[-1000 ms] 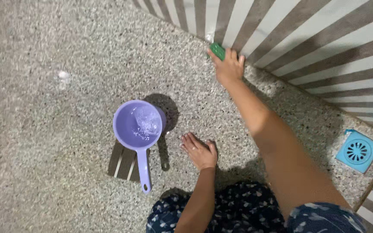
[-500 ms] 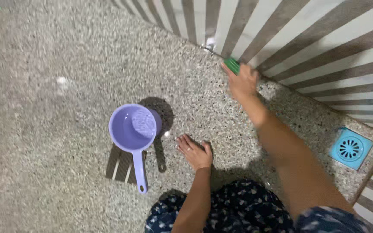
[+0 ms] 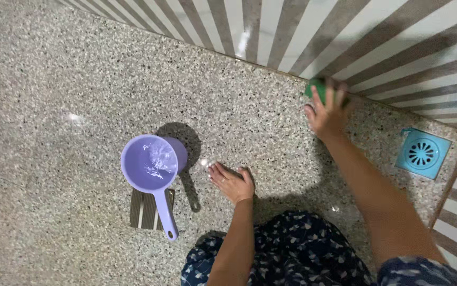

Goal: The person scrubs the bathroom floor and walls using a green scrubbing pad and water from a purple scoop.

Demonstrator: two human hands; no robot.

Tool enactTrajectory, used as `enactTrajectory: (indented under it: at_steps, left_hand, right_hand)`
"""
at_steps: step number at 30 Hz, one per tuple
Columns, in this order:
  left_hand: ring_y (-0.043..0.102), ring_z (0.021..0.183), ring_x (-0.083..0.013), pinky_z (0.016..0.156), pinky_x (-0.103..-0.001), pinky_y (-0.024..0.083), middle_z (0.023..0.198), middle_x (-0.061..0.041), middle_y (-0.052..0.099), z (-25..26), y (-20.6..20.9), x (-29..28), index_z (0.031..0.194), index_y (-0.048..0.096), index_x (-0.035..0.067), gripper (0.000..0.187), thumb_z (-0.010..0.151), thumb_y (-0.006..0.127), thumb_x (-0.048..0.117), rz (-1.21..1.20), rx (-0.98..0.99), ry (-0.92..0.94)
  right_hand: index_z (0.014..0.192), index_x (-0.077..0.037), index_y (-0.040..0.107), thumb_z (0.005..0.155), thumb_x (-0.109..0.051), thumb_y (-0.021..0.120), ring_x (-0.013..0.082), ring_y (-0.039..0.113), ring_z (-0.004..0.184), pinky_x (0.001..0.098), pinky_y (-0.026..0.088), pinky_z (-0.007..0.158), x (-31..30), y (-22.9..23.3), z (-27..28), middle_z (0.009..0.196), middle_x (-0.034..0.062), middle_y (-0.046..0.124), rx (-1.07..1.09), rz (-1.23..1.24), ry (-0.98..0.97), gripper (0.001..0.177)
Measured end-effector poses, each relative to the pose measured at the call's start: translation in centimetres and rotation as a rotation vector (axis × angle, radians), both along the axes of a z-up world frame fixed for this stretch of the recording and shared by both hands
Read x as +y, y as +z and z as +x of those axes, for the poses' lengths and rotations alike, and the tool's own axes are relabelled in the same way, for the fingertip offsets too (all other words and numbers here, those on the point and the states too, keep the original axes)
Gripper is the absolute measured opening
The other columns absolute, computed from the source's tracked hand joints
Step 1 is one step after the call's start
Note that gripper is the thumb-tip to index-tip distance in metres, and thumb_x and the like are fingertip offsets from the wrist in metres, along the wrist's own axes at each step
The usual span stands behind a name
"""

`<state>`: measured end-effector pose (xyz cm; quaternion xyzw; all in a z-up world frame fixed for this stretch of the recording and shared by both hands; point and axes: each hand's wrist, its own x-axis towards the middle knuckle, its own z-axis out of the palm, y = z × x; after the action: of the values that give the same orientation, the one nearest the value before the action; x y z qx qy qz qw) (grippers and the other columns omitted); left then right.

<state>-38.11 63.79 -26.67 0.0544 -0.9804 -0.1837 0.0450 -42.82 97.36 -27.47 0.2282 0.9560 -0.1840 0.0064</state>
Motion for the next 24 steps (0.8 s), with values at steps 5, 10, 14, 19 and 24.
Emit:
enactTrajectory:
  at_steps: [5, 10, 14, 19, 24]
  left_hand:
    - [0.022, 0.151, -0.0487, 0.123, -0.061, 0.02, 0.155, -0.035, 0.033, 0.1, 0.5, 0.2, 0.152, 0.029, -0.013, 0.081, 0.089, 0.055, 0.031, -0.007, 0.002, 0.001]
    - [0.023, 0.149, -0.0493, 0.121, -0.062, 0.021, 0.154, -0.035, 0.034, 0.1, 0.1, 0.2, 0.151, 0.031, -0.013, 0.081, 0.087, 0.057, 0.03, 0.023, 0.045, 0.004]
    - [0.026, 0.15, -0.0489, 0.122, -0.061, 0.023, 0.153, -0.034, 0.036, 0.2, -0.7, 0.0, 0.152, 0.032, -0.013, 0.079, 0.09, 0.056, 0.029, 0.001, 0.062, -0.009]
    - [0.027, 0.149, -0.0502, 0.119, -0.062, 0.026, 0.152, -0.034, 0.037, 0.3, -0.8, -0.2, 0.151, 0.033, -0.013, 0.077, 0.091, 0.053, 0.03, -0.043, 0.093, -0.036]
    - [0.029, 0.149, -0.0496, 0.118, -0.062, 0.031, 0.152, -0.035, 0.038, 0.3, -0.5, -0.1, 0.15, 0.034, -0.014, 0.073, 0.094, 0.048, 0.03, -0.074, 0.097, -0.035]
  right_hand:
    - [0.172, -0.017, 0.01, 0.104, -0.054, 0.067, 0.0597, 0.031, 0.142, 0.0659, 0.034, 0.111, -2.4, 1.4, -0.3, 0.162, 0.0416, -0.004, 0.113, -0.043, -0.491, 0.096]
    - [0.152, 0.004, -0.016, 0.069, -0.071, 0.082, 0.0571, 0.016, 0.14, 0.0672, 0.009, 0.118, -6.7, -1.0, -8.8, 0.153, 0.0401, 0.006, 0.303, -0.27, -0.863, 0.149]
    - [0.147, 0.008, -0.018, 0.067, -0.074, 0.089, 0.0635, -0.015, 0.14, 0.076, -0.01, 0.111, -10.0, -1.5, -14.3, 0.148, 0.0454, -0.015, 0.212, -0.116, -0.792, 0.157]
    - [0.159, 0.0, -0.019, 0.07, -0.058, 0.087, 0.0561, -0.016, 0.151, 0.071, -0.01, 0.121, -4.6, 5.3, -9.0, 0.165, 0.0333, -0.019, -0.067, -0.497, -1.047, 0.15]
    - [0.151, 0.006, -0.026, 0.08, -0.059, 0.084, 0.0562, -0.02, 0.149, 0.0685, -0.011, 0.12, 1.1, 8.5, -3.8, 0.159, 0.0377, -0.023, -0.191, -0.401, -1.05, 0.146]
